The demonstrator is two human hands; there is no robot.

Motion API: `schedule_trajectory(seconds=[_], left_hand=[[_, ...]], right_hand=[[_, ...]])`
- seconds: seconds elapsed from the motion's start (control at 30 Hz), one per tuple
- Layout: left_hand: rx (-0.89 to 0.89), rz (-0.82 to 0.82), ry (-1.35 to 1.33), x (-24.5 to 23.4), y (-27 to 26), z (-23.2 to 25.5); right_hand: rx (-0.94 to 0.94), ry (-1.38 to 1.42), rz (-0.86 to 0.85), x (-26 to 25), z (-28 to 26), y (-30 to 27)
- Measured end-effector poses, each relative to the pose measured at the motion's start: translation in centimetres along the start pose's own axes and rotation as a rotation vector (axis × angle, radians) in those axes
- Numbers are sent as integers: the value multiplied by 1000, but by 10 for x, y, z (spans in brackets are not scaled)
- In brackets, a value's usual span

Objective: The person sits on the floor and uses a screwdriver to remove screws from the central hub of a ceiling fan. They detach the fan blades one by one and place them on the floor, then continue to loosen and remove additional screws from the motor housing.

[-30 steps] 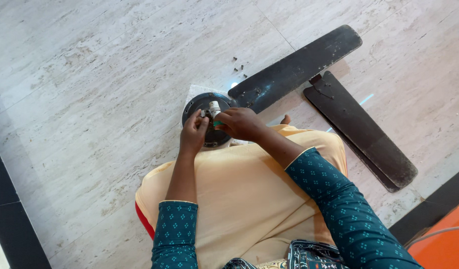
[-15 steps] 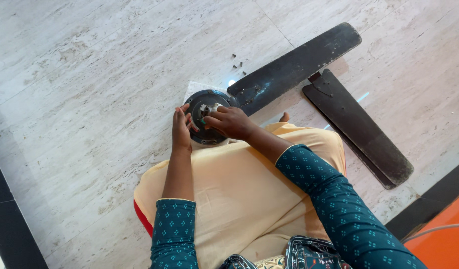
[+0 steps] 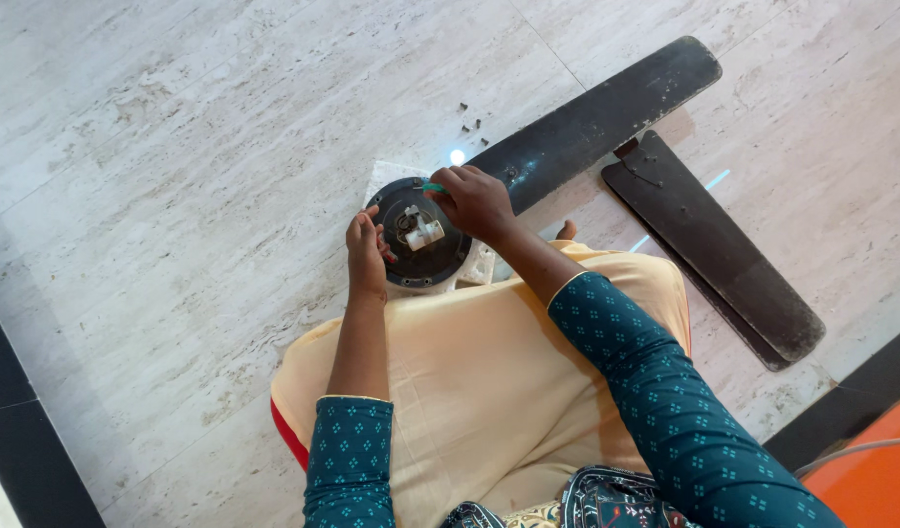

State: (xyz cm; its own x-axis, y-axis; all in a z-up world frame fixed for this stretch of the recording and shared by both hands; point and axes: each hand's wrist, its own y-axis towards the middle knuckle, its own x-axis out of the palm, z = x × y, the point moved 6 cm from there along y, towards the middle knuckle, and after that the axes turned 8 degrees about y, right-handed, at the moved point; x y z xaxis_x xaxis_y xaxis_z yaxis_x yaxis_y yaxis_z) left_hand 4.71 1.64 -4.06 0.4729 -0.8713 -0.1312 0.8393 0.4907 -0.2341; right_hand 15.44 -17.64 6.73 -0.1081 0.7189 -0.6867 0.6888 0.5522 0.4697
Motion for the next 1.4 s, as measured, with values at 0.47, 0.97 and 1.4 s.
schedule_trajectory(seconds=[0.47,0.97,1.4], left_hand=[[287,83,391,3,-11,18],[222,-17,276,13,-20,30],[298,-60,157,12,-18,31]], right_hand=[[18,-75,-207,-11,-28,-3],[-50,-105,-310,-20,-51,-10],[-161,116,-295,-7,-80,-30]])
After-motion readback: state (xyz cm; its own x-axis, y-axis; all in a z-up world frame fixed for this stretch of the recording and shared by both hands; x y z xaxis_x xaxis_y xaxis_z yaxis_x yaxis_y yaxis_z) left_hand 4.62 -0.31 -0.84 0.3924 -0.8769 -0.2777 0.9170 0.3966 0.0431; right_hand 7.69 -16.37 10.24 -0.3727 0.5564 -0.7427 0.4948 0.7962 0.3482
